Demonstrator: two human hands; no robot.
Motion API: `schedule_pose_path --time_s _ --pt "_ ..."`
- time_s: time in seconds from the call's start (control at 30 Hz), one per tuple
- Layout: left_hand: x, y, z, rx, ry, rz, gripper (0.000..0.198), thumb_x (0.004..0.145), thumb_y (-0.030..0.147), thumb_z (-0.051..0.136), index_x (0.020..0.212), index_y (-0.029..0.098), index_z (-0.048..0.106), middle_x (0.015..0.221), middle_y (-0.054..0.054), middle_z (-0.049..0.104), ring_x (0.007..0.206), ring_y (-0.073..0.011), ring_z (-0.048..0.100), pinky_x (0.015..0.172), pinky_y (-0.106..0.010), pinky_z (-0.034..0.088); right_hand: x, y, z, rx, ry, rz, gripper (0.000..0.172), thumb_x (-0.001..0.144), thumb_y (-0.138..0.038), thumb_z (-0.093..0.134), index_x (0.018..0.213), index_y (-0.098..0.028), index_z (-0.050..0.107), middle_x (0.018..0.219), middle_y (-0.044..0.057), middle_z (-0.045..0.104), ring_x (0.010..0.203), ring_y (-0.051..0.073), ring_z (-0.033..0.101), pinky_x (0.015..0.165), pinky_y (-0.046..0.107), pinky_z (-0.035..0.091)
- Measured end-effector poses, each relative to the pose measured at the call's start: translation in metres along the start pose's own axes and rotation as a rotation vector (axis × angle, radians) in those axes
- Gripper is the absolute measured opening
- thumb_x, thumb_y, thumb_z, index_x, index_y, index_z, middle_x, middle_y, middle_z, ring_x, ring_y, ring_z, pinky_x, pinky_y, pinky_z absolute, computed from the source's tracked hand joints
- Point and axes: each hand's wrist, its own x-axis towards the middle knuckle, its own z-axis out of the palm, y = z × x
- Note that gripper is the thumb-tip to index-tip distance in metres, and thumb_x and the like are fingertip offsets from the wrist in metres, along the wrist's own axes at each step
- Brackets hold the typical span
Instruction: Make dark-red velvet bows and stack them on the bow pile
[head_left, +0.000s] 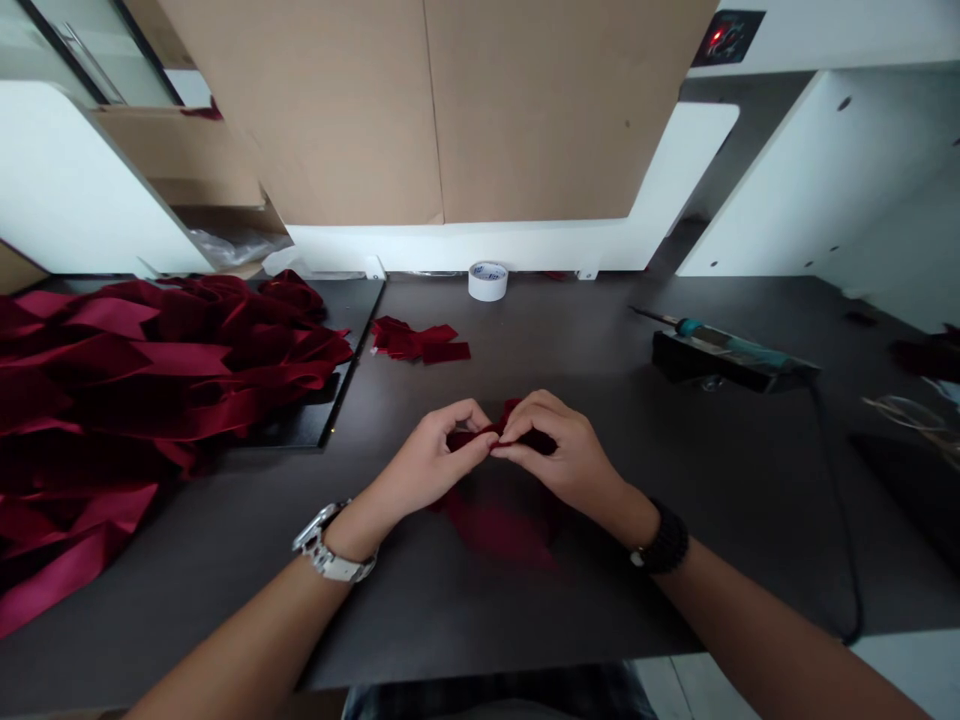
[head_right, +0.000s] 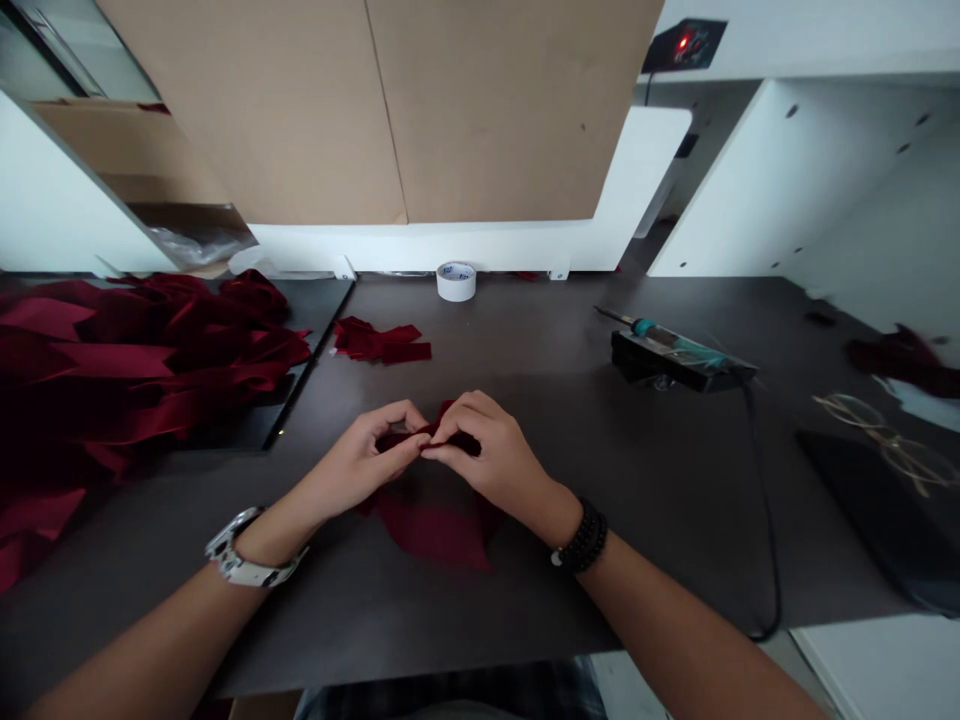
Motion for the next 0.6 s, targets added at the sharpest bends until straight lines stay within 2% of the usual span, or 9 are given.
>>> schedule_pose_path --time_s 0.13,0.27,0.37,0.5,0.6 --pt "0.0 -0.002 -0.002 0.041 -0.041 0.019 0.02 0.086 0.033 0.054 0.077 0.015 0.054 0.066 0.002 0.048 0.058 -0.0087 0.039 0.051 -0.02 0.032 0.003 0.001 -0.002 0.184 -0.038 0.269 0.024 0.074 -0.029 0.075 0.07 -0.019 0.054 0.092 0.003 0.054 0.08 0.015 0.054 0.071 0.029 0.044" --pt "-0.001 -0.002 -0.001 0.078 -0.102 0.037 0.021 0.086 0.034 0.053 0.077 0.016 0.055 0.068 0.002 0.049 0.06 -0.0101 0.042 0.053 -0.021 0.035 0.005 0.004 -0.006 0.332 -0.196 0.46 0.03 0.068 -0.027 0.076 0.091 -0.021 0.057 0.093 0.001 0.06 0.067 0.01 0.047 0.066 0.027 0.041" --pt "-0.001 0.0 0.0 0.121 -0.123 0.037 0.024 0.089 0.035 0.049 0.076 0.016 0.056 0.07 0.0 0.05 0.064 -0.0116 0.046 0.056 -0.022 0.037 0.005 0.005 -0.008 0.304 -0.291 0.528 0.025 0.067 -0.028 0.074 0.087 -0.02 0.061 0.077 -0.002 0.059 0.062 0.01 0.042 0.059 0.025 0.036" --pt "-0.002 0.001 0.0 0.123 -0.099 0.033 0.022 0.087 0.037 0.054 0.085 0.016 0.058 0.075 0.0 0.055 0.068 -0.0122 0.049 0.06 -0.023 0.04 0.006 0.006 -0.01 0.285 -0.264 0.59 0.024 0.068 -0.035 0.073 0.077 -0.018 0.059 0.062 -0.006 0.046 0.056 0.009 0.035 0.053 0.024 0.027" --pt "-0.002 -0.002 0.0 -0.015 -0.068 -0.034 0.023 0.083 0.038 0.06 0.085 0.016 0.054 0.066 0.003 0.053 0.057 -0.0093 0.047 0.054 -0.022 0.038 0.007 0.005 -0.011 0.369 -0.255 0.636 0.028 0.066 -0.037 0.075 0.072 -0.018 0.054 0.06 -0.006 0.044 0.055 0.008 0.035 0.053 0.023 0.027"
